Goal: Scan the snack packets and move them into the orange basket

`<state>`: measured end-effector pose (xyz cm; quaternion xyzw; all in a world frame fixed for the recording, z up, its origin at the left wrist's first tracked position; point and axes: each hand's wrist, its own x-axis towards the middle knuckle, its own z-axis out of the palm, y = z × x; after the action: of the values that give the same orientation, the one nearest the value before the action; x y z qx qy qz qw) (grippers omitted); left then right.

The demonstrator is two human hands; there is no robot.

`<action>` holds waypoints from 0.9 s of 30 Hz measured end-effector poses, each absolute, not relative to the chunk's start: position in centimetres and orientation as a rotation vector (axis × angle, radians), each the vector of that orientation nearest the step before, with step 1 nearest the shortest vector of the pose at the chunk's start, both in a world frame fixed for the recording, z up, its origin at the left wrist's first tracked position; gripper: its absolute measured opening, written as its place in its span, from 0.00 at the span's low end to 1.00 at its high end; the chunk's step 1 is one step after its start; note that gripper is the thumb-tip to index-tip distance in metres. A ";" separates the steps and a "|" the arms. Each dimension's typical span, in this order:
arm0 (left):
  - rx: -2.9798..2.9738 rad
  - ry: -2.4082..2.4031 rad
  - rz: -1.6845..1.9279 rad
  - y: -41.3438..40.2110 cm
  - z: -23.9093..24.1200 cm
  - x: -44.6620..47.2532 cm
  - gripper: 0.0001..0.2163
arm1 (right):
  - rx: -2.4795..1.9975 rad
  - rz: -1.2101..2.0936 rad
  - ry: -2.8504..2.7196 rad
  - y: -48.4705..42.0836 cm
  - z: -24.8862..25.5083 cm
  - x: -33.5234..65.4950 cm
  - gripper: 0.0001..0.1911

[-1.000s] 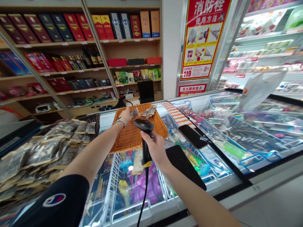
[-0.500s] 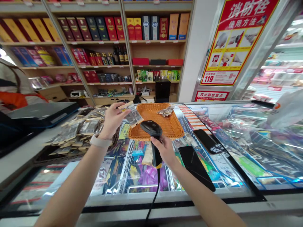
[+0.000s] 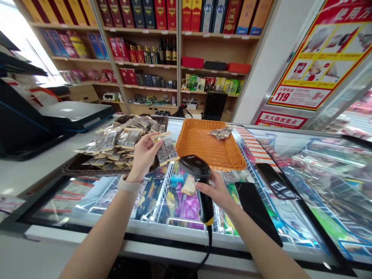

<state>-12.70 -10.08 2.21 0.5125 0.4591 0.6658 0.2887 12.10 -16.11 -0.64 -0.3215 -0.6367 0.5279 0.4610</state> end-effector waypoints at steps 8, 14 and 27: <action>1.388 1.220 1.749 -10.6 2.3 -12.4 0.23 | -0.778 1.325 -1.679 -16.7 -0.3 12.1 0.24; 1.412 1.265 1.724 -10.7 2.4 -12.3 0.22 | -0.803 1.296 -1.634 -17.3 0.1 11.9 0.23; 1.588 1.346 1.853 -11.6 4.5 -12.9 0.20 | -0.723 1.373 -1.580 -17.0 -0.6 11.4 0.27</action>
<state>-12.87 -11.57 4.51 0.5607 0.4755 0.6544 0.1764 11.44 -16.98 -0.63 -0.2920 -0.6381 0.5545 0.4472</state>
